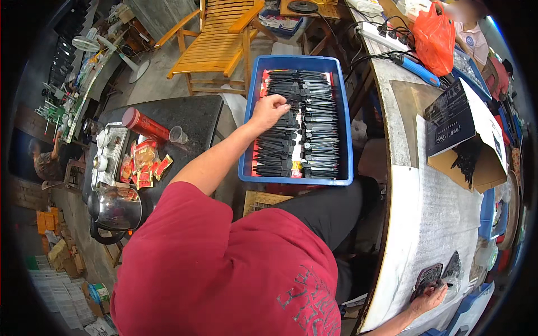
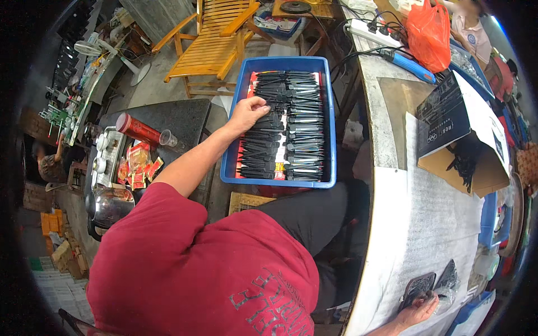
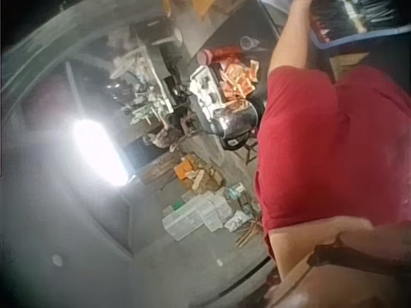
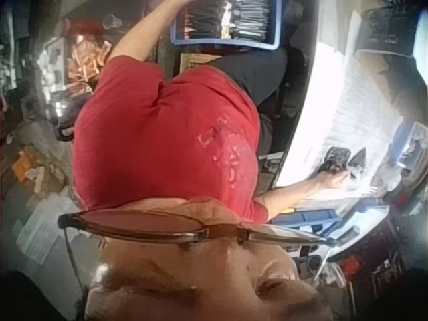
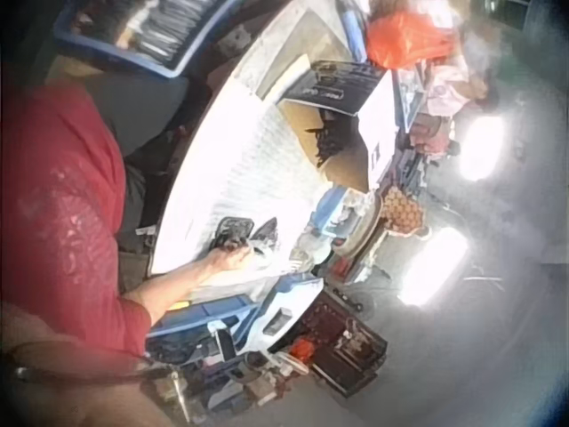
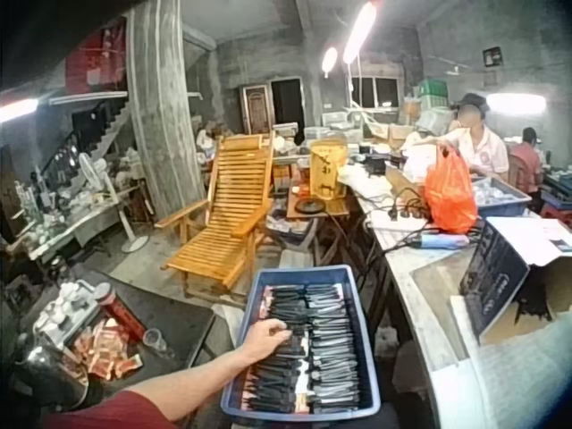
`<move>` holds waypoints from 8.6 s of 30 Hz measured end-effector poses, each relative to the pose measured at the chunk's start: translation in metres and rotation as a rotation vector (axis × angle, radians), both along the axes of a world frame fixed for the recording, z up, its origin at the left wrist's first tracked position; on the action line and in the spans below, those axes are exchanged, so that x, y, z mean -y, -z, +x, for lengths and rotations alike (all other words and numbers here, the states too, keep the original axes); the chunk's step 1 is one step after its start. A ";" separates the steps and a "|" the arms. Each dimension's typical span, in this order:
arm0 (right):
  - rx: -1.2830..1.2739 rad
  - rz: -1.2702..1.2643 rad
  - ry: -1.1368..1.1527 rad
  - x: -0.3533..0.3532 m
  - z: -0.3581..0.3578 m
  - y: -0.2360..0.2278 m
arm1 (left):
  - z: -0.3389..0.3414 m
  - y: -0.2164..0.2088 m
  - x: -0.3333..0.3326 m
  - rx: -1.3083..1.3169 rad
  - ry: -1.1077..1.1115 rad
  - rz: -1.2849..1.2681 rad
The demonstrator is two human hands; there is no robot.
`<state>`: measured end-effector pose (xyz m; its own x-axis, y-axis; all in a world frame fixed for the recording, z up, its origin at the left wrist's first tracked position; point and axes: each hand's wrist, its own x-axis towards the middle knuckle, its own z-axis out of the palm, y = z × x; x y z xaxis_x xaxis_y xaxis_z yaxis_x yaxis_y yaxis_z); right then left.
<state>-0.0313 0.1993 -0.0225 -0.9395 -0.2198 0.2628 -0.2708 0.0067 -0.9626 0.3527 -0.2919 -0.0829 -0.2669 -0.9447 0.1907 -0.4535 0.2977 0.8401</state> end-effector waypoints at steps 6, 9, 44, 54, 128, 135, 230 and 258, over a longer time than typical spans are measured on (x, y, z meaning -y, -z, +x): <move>-0.006 0.051 -0.048 0.004 0.003 -0.005 | 0.009 0.014 -0.002 -0.223 -0.098 0.348; -0.024 0.016 -0.084 0.011 0.010 -0.009 | 0.011 0.020 -0.005 -0.346 -0.107 0.404; 0.006 0.012 -0.002 0.017 0.017 -0.019 | -0.015 -0.020 -0.025 0.592 0.284 -0.505; 0.045 -0.020 -0.081 0.023 0.026 -0.021 | -0.171 -0.114 -0.097 0.012 0.819 -0.425; -0.112 0.207 0.079 0.003 0.007 -0.038 | -0.350 -0.098 -0.296 -0.660 1.336 0.864; -0.407 0.757 -0.036 0.010 0.013 -0.045 | -0.351 -0.091 -0.292 -0.577 1.298 0.846; -0.191 0.419 -0.086 0.020 0.027 -0.057 | -0.342 -0.084 -0.300 -0.382 1.512 -0.446; 0.076 0.229 -0.074 0.019 0.019 -0.042 | -0.342 -0.087 -0.301 -0.370 1.458 -0.221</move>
